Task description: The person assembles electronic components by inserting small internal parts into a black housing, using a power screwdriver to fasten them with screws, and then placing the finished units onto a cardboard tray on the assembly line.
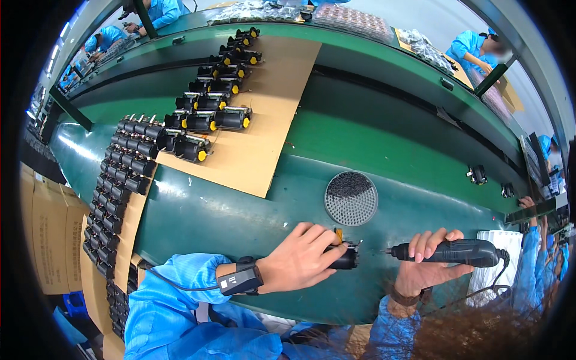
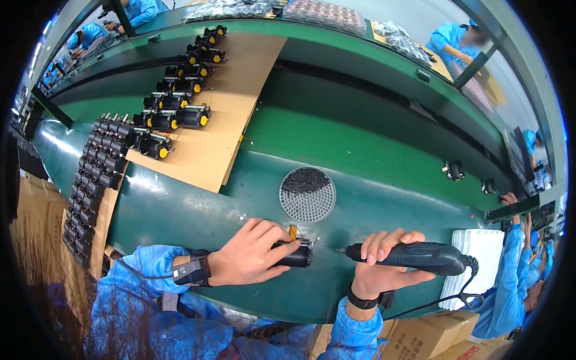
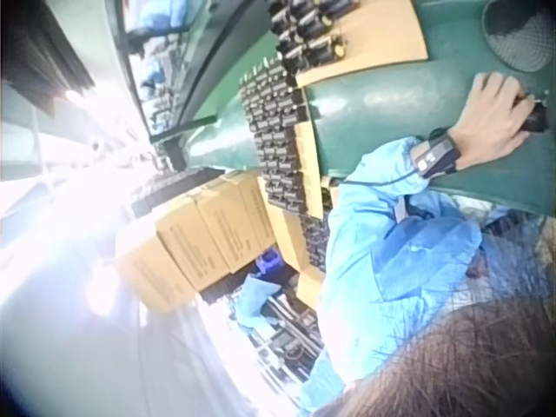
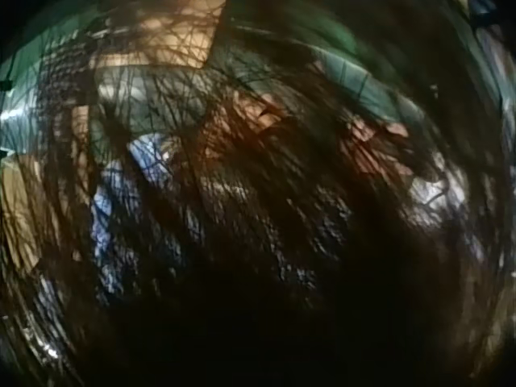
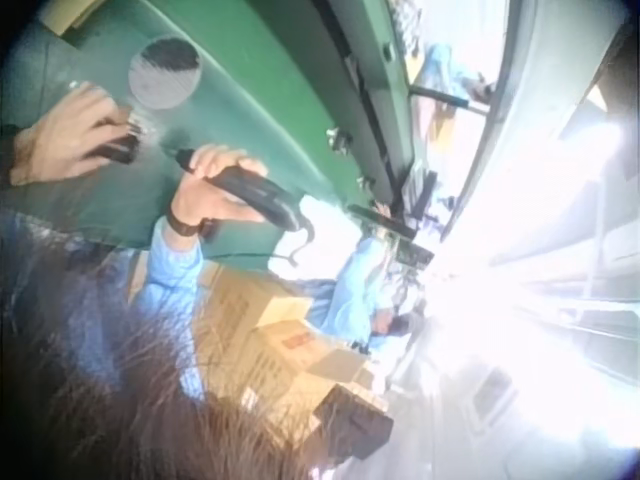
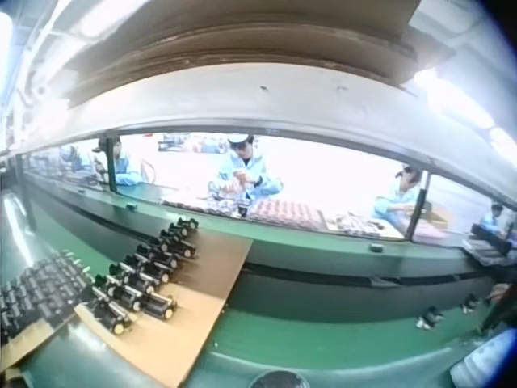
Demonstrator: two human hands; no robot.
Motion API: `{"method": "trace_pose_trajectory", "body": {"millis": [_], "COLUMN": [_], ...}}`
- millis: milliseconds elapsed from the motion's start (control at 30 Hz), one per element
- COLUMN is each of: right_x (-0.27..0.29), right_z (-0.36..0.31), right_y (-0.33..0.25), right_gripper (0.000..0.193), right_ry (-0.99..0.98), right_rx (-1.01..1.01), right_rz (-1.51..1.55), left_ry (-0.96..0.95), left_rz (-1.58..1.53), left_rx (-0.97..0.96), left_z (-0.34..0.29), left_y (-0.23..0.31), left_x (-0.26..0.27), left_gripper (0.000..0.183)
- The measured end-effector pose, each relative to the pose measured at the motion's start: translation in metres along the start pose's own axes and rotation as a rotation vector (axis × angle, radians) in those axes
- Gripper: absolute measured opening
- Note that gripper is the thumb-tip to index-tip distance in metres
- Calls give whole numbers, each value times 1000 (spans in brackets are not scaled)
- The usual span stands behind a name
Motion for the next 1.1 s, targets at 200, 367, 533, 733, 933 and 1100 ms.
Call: {"method": "trace_pose_trajectory", "body": {"millis": [200,367,533,733,933,1100], "right_x": [-11,-54,-70,-60,-57,-52], "right_z": [6,27,39,34,33,31], "right_y": [3,14,56,83,87,90], "right_gripper": [82,90,93,94,93,93], "right_ry": [-16,-50,-120,-156,-170,-144], "right_rx": [13,20,-54,-69,-56,-61], "right_rz": [-92,-248,-279,-228,-266,-287], "left_ry": [-15,-16,-4,19,19,20], "left_rz": [48,14,24,-58,-53,-67], "left_rx": [-9,-72,-56,-55,-37,-39], "left_z": [-4,-13,-13,-10,-12,-12], "left_y": [-2,-12,-18,-23,-26,-27], "left_x": [1,-6,-5,1,1,-1], "left_gripper": [60,67,68,60,61,60]}}
Point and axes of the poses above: each hand's wrist, its own z-axis towards the middle knuckle, its own x-axis out of the back of the hand, y = z × x, the point moved 9 cm from there along z, towards the middle knuckle, and after that the axes turned 1 degree about -z, right-handed, at the moved point
